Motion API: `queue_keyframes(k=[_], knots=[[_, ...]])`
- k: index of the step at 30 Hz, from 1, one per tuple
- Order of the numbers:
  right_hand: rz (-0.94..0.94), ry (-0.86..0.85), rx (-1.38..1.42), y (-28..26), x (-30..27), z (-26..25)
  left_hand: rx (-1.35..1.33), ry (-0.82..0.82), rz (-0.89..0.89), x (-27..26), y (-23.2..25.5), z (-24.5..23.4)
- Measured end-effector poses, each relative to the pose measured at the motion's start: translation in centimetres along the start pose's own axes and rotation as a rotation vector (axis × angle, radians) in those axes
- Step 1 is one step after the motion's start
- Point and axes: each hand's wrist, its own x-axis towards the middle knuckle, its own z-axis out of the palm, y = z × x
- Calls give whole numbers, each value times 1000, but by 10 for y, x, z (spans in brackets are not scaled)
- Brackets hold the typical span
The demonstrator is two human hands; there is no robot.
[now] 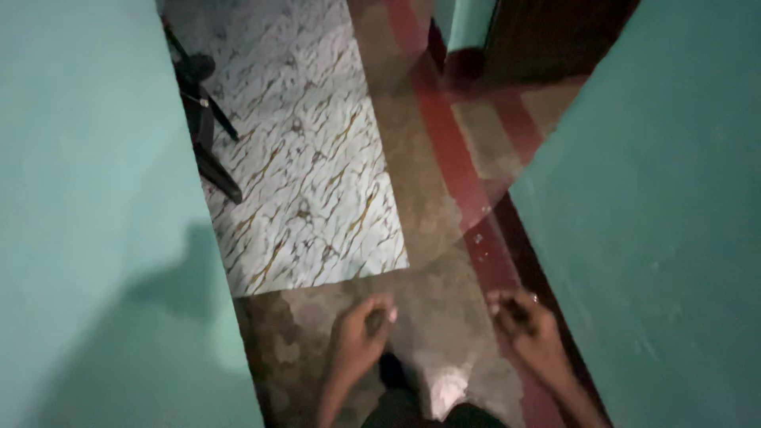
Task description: The person picks up a dark green garment from a wooden table, walks to a wall-mounted clothesline, and drapes it over the line. They then return, pick up a white garment, and hang it on the same line, adjusting both items to fit among other hanging clothes.
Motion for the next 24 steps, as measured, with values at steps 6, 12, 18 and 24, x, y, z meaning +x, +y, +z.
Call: queue_keyframes(k=[6, 12, 18, 24], knots=[[138, -60, 28, -40, 128, 14, -6, -50, 294, 170, 81, -18], [184, -70, 73, -9, 277, 41, -12, -51, 271, 298, 58, 2], [-125, -167, 174, 14, 460, 47, 36, 69, 103, 421, 35, 3], [-101, -213, 86, -13, 630, 47, 61, 199, 37, 553, 41, 3]])
